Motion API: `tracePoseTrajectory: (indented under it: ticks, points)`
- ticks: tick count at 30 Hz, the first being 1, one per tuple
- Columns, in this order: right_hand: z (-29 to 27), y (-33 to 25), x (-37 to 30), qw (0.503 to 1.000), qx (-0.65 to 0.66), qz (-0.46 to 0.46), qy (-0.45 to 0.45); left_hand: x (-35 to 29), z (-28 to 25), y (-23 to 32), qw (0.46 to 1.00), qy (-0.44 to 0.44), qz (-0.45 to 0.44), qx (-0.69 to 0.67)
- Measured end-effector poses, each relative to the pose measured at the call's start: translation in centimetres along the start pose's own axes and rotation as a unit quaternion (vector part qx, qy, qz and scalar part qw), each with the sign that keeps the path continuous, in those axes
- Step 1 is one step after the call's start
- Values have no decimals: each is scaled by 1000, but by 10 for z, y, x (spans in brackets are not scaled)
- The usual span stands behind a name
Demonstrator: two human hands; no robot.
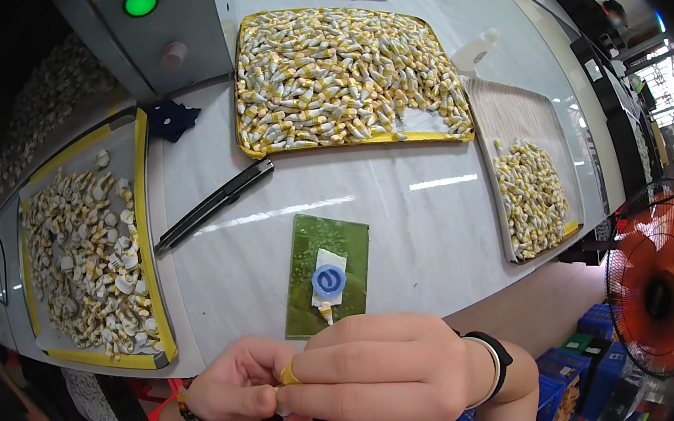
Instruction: The person repeatedly picks up small white and yellow plastic components from a tray, applies a substance from a tube to the interior of the white part, and inserts the yellow part to assemble them. The assembled units are then placed into a separate tray on the left.
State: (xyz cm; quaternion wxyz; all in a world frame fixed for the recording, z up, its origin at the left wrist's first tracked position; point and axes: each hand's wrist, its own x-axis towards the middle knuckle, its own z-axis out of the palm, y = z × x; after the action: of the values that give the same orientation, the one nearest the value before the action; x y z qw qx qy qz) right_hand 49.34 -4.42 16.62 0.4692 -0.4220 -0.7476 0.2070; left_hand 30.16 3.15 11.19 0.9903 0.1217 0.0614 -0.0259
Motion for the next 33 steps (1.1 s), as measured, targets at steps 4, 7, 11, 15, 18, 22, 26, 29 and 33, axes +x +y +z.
tracePoseTrajectory:
  ticks: [4, 7, 11, 15, 18, 22, 26, 29, 33]
  points:
    - [1, -9, -4, 998, -23, 50, 39, -3, 15, -1, 974, 61, 137, 172]
    - [10, -18, -6, 991, -54, 84, 93, 0, 25, 0, 930, 141, 198, 275]
    - [7, -27, -7, 991, -15, 110, 78, -1, 16, -1, 887, 122, 246, 372]
    - [2, -20, -11, 998, -33, 50, 33, 3, 14, -1, 870, 100, 276, 397]
    - [1, -18, -11, 999, -37, 24, 20, 2, 15, 2, 862, 95, 269, 419]
    - [1, -20, -11, 999, -32, 32, 24, 2, 19, 4, 863, 101, 255, 425]
    - [3, -19, -11, 999, -43, 15, 30, 2, 20, 6, 861, 101, 250, 431]
    - [4, -19, -12, 998, -48, 9, 39, 2, 20, 5, 862, 103, 255, 426]
    - [1, -21, -10, 999, -47, 16, 14, 2, 19, 3, 860, 104, 270, 421]
